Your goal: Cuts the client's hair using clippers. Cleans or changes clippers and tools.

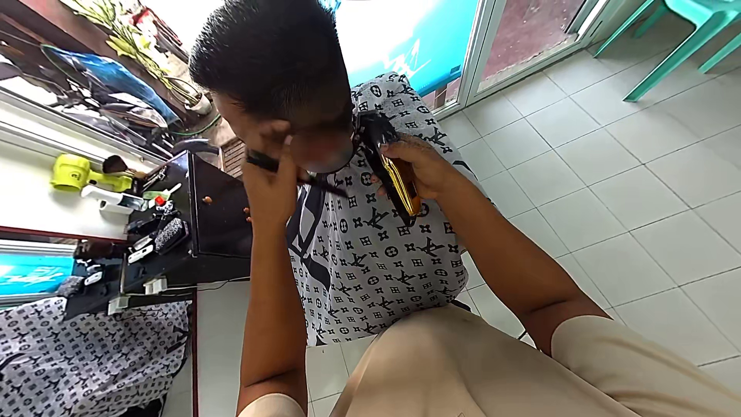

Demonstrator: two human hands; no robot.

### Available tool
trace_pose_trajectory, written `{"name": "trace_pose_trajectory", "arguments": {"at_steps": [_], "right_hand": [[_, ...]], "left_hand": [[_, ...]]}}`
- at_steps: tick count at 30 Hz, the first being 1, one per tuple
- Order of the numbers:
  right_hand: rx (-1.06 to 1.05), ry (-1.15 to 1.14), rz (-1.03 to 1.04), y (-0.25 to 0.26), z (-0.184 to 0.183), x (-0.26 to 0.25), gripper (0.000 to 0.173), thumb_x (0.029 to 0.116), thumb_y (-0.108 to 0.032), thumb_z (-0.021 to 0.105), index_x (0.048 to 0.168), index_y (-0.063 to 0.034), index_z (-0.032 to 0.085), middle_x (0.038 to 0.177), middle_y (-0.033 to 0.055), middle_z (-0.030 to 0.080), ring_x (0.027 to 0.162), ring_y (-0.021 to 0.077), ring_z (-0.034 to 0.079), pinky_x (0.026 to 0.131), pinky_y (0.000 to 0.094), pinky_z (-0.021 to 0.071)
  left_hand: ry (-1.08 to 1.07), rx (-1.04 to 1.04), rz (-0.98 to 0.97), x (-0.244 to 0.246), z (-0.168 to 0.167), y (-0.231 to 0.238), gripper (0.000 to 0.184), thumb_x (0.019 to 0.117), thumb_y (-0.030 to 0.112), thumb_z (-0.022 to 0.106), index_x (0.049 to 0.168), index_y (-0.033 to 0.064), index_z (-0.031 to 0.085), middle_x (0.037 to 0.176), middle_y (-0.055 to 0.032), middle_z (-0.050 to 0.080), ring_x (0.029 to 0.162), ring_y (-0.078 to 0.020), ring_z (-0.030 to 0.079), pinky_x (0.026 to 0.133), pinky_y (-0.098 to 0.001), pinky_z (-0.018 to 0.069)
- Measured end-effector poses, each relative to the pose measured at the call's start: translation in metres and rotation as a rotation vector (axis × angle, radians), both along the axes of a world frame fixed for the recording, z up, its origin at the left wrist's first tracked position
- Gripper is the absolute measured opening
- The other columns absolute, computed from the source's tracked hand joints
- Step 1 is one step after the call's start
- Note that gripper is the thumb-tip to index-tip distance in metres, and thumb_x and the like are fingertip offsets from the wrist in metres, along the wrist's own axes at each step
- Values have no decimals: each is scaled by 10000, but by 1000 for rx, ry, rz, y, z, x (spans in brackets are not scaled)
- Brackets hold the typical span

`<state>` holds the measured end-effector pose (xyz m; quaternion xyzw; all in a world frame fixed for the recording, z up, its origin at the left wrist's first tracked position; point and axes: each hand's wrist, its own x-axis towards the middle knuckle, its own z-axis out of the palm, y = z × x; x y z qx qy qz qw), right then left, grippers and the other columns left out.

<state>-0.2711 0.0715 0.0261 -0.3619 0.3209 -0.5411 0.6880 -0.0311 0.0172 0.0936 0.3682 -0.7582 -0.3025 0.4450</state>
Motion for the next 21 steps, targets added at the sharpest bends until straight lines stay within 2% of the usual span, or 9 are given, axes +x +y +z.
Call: {"name": "trace_pose_trajectory", "arguments": {"at_steps": [2, 4, 7, 10, 12, 14, 21], "right_hand": [[-17, 37, 18, -6, 6, -1, 265, 1048, -209, 515, 1274, -71, 512, 942, 83, 691, 783, 203, 723, 664, 357, 640], [-35, 46, 62, -15, 9, 1, 274, 1032, -201, 551, 1262, -54, 526, 954, 99, 693, 795, 213, 724, 678, 365, 641], [-28, 24, 118, -25, 15, 4, 235, 1043, -188, 536, 1221, -34, 545, 951, 116, 694, 791, 225, 726, 666, 370, 642], [-20, 19, 151, -27, 17, 7, 212, 1050, -173, 526, 1209, -35, 551, 948, 109, 695, 783, 213, 725, 656, 360, 640], [-20, 13, 165, -28, 17, 9, 198, 1056, -171, 514, 1199, -39, 550, 949, 105, 698, 787, 208, 726, 661, 358, 639], [-33, -3, 163, -29, 17, 11, 192, 1061, -175, 502, 1191, -41, 551, 941, 105, 698, 782, 203, 725, 655, 351, 637], [-58, 47, 113, -26, 21, 16, 206, 1029, -140, 562, 1204, -34, 543, 938, 103, 688, 787, 209, 722, 671, 359, 638]], "left_hand": [[-169, 15, -43, -6, -10, 2, 409, 1081, 307, 485, 1363, 16, 547, 803, 45, 647, 581, -9, 583, 550, -218, 535], [-306, 8, -35, -9, -22, 1, 485, 1096, 402, 433, 1442, 84, 551, 953, -13, 695, 612, -42, 601, 567, -252, 550], [-339, -46, 9, -7, -34, 0, 503, 1102, 445, 387, 1437, 116, 570, 998, -20, 728, 608, -46, 609, 568, -266, 545], [-304, -82, 46, -5, -37, 5, 499, 1105, 439, 381, 1392, 90, 592, 853, 16, 700, 565, -16, 576, 545, -239, 521], [-286, -68, 56, -2, -39, 7, 495, 1106, 432, 378, 1391, 89, 593, 828, 26, 689, 564, -8, 573, 547, -228, 522], [-283, -50, 72, 0, -40, 8, 494, 1105, 429, 374, 1395, 94, 591, 748, 39, 640, 556, -18, 571, 550, -236, 524], [-208, -7, 43, 1, -46, 9, 498, 1111, 423, 350, 1402, 85, 571, 700, 67, 594, 544, -9, 555, 538, -210, 512]]}}
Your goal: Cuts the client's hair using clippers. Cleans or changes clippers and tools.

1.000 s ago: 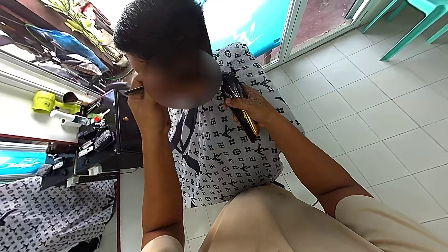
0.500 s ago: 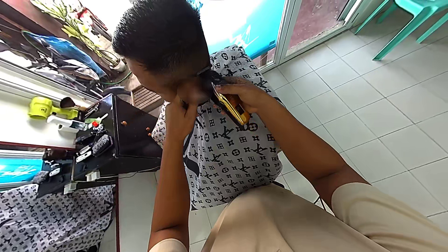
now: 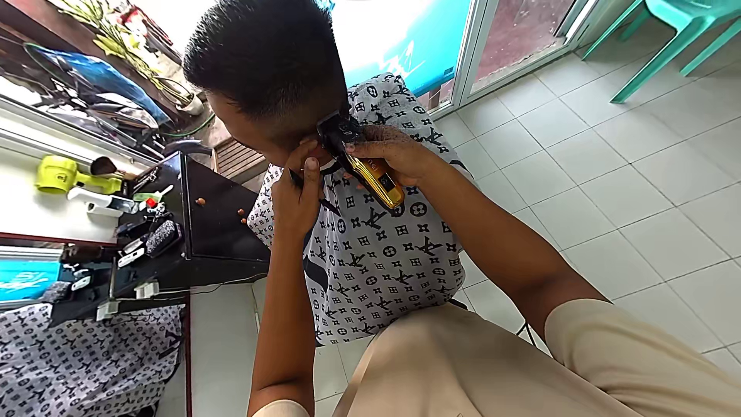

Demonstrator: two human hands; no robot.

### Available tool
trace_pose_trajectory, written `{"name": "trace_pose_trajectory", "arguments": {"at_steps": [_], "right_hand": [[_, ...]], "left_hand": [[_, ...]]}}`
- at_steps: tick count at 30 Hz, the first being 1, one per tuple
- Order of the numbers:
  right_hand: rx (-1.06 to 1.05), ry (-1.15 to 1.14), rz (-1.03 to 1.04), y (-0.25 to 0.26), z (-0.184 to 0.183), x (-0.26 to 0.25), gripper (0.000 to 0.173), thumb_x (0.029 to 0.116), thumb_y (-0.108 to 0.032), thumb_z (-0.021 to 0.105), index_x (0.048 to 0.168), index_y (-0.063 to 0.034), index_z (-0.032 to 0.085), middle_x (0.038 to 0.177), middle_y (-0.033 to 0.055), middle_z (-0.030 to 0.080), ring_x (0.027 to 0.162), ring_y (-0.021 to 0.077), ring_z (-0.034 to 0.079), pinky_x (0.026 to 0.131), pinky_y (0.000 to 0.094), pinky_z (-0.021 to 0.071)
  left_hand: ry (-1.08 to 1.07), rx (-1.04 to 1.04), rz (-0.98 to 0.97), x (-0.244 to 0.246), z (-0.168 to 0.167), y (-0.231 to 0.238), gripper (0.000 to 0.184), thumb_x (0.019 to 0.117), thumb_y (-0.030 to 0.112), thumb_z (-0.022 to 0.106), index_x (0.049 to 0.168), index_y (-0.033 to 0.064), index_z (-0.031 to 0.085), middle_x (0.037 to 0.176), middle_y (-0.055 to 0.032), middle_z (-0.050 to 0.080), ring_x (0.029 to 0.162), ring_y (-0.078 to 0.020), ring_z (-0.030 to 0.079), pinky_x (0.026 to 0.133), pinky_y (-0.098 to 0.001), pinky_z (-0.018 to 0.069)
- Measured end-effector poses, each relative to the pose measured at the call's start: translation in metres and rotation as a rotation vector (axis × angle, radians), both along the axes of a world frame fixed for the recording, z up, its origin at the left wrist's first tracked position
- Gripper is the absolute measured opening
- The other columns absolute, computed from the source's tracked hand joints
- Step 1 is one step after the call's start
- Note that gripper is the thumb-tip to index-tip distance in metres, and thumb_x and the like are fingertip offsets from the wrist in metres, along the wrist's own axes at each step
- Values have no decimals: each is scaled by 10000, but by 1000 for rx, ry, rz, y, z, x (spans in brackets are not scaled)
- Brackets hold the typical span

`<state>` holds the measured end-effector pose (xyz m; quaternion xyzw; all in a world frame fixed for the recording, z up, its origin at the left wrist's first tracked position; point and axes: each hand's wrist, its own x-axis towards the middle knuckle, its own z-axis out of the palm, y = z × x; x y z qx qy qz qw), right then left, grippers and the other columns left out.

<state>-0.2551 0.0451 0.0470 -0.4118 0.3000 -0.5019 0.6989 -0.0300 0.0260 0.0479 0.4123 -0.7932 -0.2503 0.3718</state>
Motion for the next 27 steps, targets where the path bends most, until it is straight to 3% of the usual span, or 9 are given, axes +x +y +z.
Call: {"name": "trace_pose_trajectory", "arguments": {"at_steps": [17, 20, 27], "right_hand": [[-37, -15, -55, 5, 5, 20, 293, 1010, -117, 605, 1263, -12, 500, 968, 106, 667, 785, 200, 708, 697, 357, 636], [-25, -22, -63, 6, 7, 24, 258, 1010, -121, 598, 1229, -15, 517, 941, 106, 679, 769, 201, 710, 674, 354, 634], [-48, 16, -128, 7, 8, 32, 346, 984, -108, 655, 1270, 4, 496, 989, 123, 672, 814, 208, 711, 732, 367, 635]], "left_hand": [[50, 54, -14, 1, -6, 1, 521, 1117, 433, 329, 1397, 50, 544, 669, 68, 588, 540, -9, 559, 532, -207, 509], [49, 57, -13, 3, -7, 0, 539, 1114, 442, 328, 1415, 44, 532, 673, 72, 587, 541, -9, 552, 537, -211, 506], [66, 76, -16, 3, -8, 0, 557, 1109, 471, 313, 1383, 46, 547, 659, 80, 570, 544, -16, 551, 541, -220, 509]]}}
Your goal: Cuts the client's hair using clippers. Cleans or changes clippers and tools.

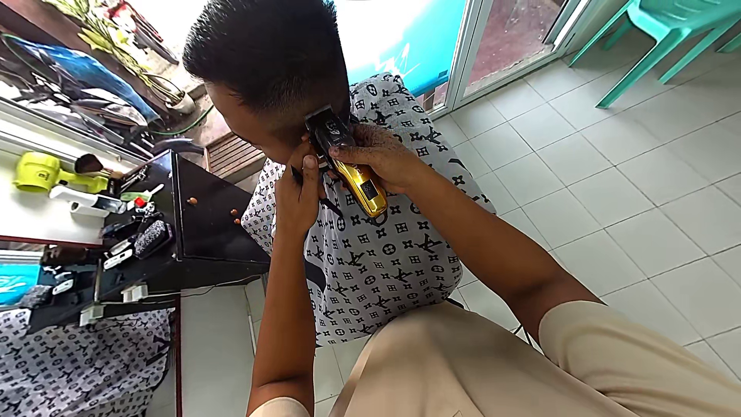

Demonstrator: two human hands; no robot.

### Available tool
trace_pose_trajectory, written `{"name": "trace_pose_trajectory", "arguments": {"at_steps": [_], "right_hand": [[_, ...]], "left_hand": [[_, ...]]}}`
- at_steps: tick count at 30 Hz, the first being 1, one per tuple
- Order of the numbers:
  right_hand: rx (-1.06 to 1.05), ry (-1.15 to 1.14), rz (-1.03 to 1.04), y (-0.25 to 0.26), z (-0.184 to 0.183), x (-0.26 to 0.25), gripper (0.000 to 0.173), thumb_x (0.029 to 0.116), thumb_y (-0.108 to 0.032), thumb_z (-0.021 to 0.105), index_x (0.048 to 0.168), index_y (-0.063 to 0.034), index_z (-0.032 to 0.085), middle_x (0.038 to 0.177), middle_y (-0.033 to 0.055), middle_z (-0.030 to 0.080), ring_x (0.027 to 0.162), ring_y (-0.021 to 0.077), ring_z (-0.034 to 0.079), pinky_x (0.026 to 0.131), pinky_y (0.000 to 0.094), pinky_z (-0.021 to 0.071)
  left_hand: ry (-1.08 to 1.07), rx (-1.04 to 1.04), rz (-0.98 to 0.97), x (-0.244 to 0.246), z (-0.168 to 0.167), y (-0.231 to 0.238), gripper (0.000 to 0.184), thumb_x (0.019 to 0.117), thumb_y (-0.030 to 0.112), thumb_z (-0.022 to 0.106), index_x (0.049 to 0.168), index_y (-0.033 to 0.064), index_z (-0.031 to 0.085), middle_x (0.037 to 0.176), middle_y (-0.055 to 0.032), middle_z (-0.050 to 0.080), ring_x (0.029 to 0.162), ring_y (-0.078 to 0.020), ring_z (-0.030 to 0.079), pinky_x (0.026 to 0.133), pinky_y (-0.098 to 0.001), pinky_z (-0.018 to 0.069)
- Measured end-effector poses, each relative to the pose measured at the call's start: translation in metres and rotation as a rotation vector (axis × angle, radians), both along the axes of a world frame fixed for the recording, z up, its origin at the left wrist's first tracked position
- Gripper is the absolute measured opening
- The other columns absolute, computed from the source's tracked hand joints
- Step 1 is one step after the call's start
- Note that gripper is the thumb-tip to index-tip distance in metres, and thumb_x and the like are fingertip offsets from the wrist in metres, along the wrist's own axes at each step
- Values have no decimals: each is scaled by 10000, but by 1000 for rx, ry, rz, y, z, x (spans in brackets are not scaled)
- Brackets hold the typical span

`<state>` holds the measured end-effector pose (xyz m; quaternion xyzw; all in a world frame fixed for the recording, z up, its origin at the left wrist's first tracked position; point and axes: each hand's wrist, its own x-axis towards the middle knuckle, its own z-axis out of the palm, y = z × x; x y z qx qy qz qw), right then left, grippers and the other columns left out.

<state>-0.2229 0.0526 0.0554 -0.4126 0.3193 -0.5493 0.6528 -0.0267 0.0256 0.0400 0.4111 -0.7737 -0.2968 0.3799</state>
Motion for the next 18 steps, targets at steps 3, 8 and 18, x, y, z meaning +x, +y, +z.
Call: {"name": "trace_pose_trajectory", "arguments": {"at_steps": [3, 8, 18], "right_hand": [[-157, 291, -98, 2, 4, -5, 536, 929, -136, 748, 1366, 23, 481, 1147, 129, 665, 959, 149, 697, 842, 296, 607], [-60, 327, -76, -1, 1, -38, 433, 938, -107, 721, 1316, -1, 535, 1062, 111, 677, 851, 161, 702, 734, 308, 623], [39, 44, 46, -7, -6, -34, 277, 999, -151, 592, 1240, -36, 521, 976, 101, 683, 816, 210, 719, 695, 366, 638]], "left_hand": [[11, -3, -10, 0, -1, 0, 555, 1111, 472, 304, 1361, 43, 551, 665, 80, 570, 549, -11, 551, 550, -215, 512], [27, 0, -44, 3, 1, -2, 529, 1114, 451, 292, 1421, 110, 556, 665, 87, 572, 530, -1, 533, 526, -196, 491], [46, 3, -55, 2, -1, -2, 527, 1119, 441, 287, 1432, 103, 542, 677, 84, 572, 525, -3, 525, 530, -193, 495]]}}
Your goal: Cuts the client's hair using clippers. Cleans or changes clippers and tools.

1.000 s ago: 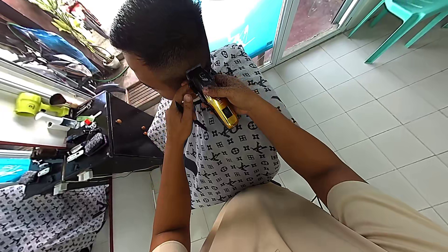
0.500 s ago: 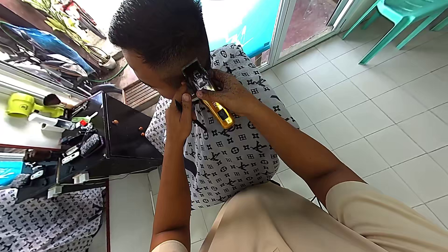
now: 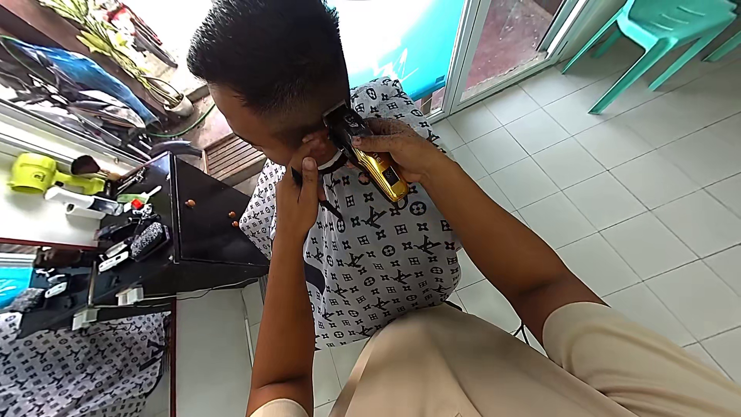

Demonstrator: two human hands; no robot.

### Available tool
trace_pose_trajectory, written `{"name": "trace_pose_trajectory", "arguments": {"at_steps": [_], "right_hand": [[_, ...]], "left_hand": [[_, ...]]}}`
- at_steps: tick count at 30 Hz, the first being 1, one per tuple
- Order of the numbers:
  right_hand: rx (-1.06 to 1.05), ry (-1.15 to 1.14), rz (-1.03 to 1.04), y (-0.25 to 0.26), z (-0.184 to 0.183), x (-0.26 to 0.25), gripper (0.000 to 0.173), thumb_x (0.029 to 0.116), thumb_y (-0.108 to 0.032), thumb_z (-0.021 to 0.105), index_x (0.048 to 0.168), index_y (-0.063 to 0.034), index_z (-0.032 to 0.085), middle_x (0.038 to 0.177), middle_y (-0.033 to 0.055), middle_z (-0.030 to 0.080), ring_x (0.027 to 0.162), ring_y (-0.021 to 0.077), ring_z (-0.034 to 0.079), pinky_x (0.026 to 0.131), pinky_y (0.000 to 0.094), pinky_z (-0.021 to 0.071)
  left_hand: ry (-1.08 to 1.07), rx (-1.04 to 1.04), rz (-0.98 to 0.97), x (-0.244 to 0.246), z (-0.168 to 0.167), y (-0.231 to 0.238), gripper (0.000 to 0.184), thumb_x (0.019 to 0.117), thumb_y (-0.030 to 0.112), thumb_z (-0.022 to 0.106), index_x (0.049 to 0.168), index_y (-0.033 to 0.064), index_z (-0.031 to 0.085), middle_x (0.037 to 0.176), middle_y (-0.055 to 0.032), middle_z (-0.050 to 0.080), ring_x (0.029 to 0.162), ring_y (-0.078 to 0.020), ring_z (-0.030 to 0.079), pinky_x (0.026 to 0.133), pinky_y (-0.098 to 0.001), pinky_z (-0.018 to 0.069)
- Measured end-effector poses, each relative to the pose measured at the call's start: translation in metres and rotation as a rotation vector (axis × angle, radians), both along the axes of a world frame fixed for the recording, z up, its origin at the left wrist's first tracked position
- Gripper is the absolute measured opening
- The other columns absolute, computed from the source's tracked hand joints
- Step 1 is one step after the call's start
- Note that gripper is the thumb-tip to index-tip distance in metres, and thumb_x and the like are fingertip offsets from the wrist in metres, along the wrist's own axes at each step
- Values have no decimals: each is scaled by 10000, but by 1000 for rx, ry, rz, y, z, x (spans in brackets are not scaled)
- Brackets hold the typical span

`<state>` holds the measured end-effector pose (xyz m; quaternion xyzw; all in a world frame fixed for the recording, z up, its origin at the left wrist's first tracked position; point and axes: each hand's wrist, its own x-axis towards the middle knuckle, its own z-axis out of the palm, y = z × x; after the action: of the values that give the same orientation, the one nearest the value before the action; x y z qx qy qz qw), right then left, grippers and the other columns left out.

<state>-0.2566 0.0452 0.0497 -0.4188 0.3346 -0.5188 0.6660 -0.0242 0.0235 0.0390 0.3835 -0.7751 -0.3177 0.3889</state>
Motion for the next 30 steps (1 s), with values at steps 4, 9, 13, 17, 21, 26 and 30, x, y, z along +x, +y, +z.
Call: {"name": "trace_pose_trajectory", "arguments": {"at_steps": [4, 9, 13, 17, 21, 26, 30], "right_hand": [[6, -8, 3, 2, 2, 2, 262, 1009, -145, 579, 1238, -31, 526, 975, 105, 689, 815, 213, 724, 689, 360, 640], [-38, -58, -16, 2, 2, 7, 248, 996, -133, 585, 1215, -37, 518, 955, 101, 684, 819, 220, 723, 688, 376, 640], [-30, -36, -20, 2, 5, 10, 254, 998, -129, 593, 1223, -34, 525, 964, 103, 687, 817, 212, 722, 690, 368, 638], [-46, 7, -43, 6, 9, 17, 315, 983, -99, 630, 1264, -15, 515, 977, 106, 675, 815, 209, 712, 703, 371, 637], [-65, 57, -72, 7, 11, 23, 368, 974, -89, 655, 1296, 7, 504, 1018, 123, 671, 839, 212, 716, 726, 366, 639], [-37, 92, -83, 10, 15, 32, 399, 970, -76, 670, 1319, 9, 497, 1028, 132, 667, 831, 217, 709, 725, 373, 636], [-68, 112, -98, 12, 16, 38, 428, 958, -66, 687, 1332, 8, 492, 1059, 132, 672, 861, 210, 709, 738, 367, 634]], "left_hand": [[-2, 24, 7, 0, 1, 1, 542, 1112, 458, 284, 1427, 94, 532, 658, 99, 554, 517, 9, 514, 507, -181, 473], [-1, 16, 17, 0, 0, 1, 545, 1115, 453, 282, 1428, 93, 544, 651, 96, 554, 520, 6, 519, 511, -184, 477], [13, 22, 13, 1, -2, -1, 551, 1111, 471, 288, 1424, 97, 544, 646, 102, 551, 519, 4, 516, 518, -189, 479], [22, 26, -2, 2, -3, -2, 563, 1111, 478, 277, 1431, 95, 536, 634, 95, 551, 510, -6, 518, 524, -201, 489], [9, 35, 15, 2, -3, -1, 567, 1112, 488, 269, 1421, 100, 543, 633, 88, 554, 518, -14, 529, 535, -210, 497], [28, 59, 18, 3, -4, -2, 593, 1104, 513, 278, 1416, 81, 539, 631, 88, 561, 526, -11, 539, 548, -208, 507], [51, 74, 7, 4, -6, -3, 582, 1103, 513, 281, 1368, 71, 551, 633, 90, 555, 534, -11, 541, 557, -207, 513]]}}
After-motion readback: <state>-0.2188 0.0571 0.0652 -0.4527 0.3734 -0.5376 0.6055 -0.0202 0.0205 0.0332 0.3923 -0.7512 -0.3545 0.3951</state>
